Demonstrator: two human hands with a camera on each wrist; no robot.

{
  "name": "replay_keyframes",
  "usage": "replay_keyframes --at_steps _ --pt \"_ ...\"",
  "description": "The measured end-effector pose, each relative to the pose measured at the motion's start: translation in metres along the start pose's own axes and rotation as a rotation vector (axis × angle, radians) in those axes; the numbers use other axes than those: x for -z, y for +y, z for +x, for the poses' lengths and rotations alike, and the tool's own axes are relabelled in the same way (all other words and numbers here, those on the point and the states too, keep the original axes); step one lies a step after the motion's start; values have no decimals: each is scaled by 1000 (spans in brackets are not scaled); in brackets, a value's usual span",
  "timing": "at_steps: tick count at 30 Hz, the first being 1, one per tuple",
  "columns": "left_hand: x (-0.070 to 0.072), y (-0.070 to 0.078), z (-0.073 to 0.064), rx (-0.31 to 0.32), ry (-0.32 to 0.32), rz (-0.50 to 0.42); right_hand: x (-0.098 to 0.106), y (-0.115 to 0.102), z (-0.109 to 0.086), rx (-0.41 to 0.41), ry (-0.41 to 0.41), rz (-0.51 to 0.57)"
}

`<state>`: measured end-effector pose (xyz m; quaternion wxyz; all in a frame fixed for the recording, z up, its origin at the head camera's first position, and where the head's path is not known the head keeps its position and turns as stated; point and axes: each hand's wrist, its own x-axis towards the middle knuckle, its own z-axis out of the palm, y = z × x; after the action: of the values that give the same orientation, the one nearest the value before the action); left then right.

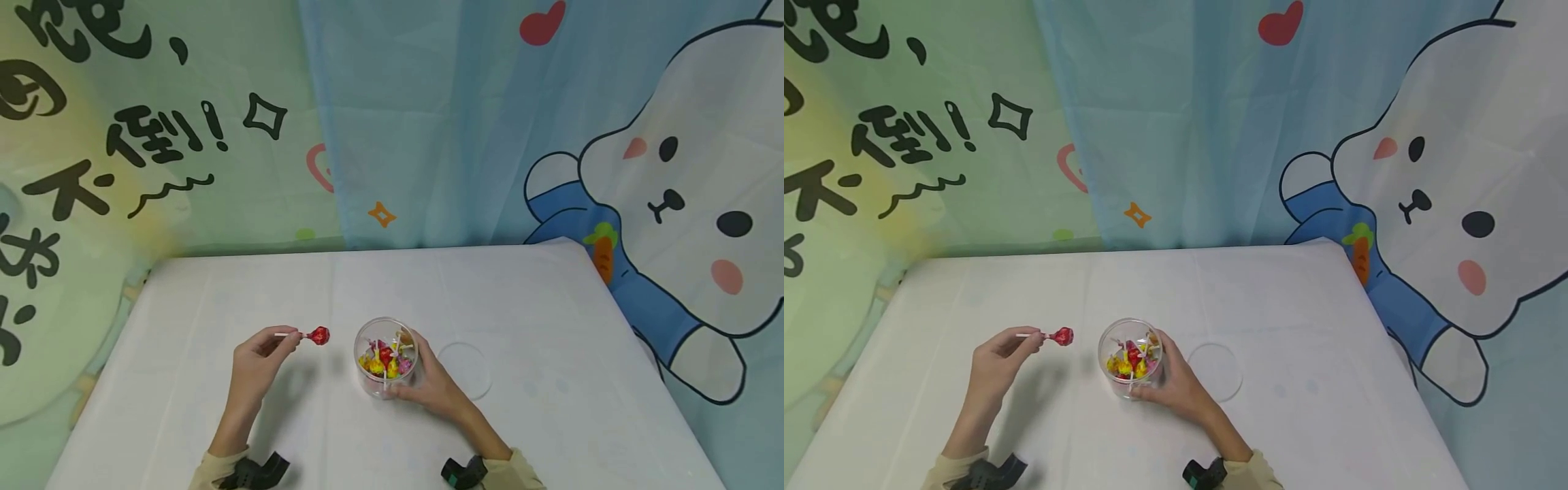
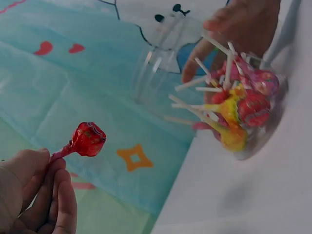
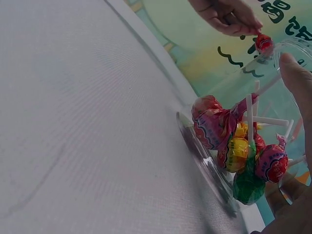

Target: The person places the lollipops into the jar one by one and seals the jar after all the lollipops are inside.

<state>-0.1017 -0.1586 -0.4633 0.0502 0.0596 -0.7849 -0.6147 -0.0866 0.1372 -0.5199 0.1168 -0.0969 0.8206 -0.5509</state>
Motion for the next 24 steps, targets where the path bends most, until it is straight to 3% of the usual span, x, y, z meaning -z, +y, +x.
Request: replay_keyframes --at_steps 8,16,21,24 --pt "-5 16 -6 -52 -3 -45 1 -1 0 7 12 2" --pt "-46 25 -8 -119 -87 -37 1 1 0 -7 13 6" --pt "-72 31 -12 -258 -171 16 0 0 1 -5 3 37" --pt "-78 29 -13 -361 -154 96 0 0 1 -7 7 40"
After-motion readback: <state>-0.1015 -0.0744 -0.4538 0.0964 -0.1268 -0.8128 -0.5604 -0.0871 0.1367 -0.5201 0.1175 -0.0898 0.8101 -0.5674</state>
